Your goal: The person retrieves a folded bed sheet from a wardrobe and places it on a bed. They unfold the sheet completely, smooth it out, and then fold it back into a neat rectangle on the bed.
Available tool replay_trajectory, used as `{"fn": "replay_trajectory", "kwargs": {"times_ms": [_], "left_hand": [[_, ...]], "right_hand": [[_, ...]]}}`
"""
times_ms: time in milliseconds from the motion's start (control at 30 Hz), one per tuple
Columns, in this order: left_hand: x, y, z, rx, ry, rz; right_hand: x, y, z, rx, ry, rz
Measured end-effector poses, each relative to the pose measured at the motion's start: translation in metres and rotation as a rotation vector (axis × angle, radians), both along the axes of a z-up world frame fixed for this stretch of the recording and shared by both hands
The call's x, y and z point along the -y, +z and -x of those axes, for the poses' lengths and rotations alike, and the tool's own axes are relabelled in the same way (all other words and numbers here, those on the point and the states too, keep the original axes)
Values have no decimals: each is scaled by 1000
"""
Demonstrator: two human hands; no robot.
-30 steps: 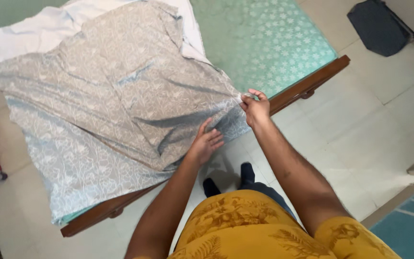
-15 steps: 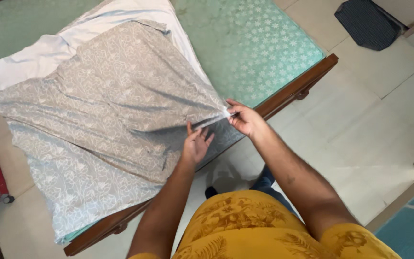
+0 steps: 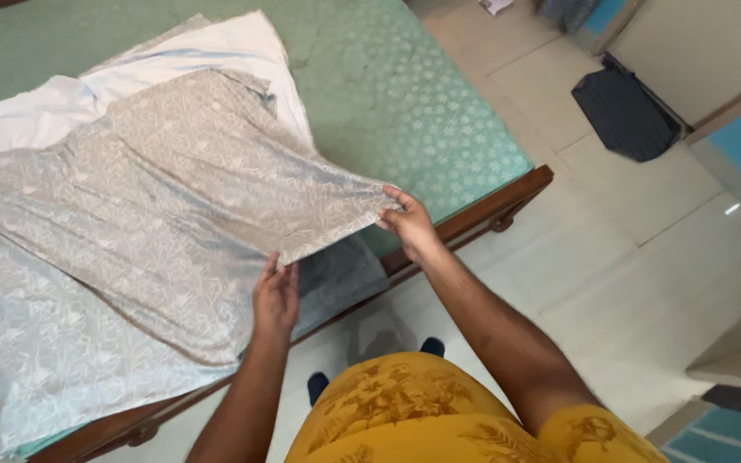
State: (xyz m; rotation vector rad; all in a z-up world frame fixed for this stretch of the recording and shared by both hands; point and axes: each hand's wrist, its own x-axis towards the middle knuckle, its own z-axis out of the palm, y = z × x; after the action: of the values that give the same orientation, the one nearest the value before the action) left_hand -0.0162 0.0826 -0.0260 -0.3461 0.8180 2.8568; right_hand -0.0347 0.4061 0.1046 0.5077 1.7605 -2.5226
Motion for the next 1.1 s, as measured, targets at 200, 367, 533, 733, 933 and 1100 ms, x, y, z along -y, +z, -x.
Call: {"fn": "replay_trajectory", "kwargs": {"times_ms": [200,367,533,733,933,1100], "left_hand": [[-47,85,-2,-16,62,100],[-80,129,-2,-107,67,39],[-109,157,-8,-211,19,105],[-143,173,-7,-239,-43,165],[-172,171,8,-259,-87,168],[-198,165,25,-286,-124,155]], "right_hand": [[-51,17,6,0,66,148],[-86,33,10,2,52,306],[-119,37,9,-47,69,330],[-167,45,14,-54,82,395],[-214,34,20,21,67,503],[-244,25,21,41,41,445]]}}
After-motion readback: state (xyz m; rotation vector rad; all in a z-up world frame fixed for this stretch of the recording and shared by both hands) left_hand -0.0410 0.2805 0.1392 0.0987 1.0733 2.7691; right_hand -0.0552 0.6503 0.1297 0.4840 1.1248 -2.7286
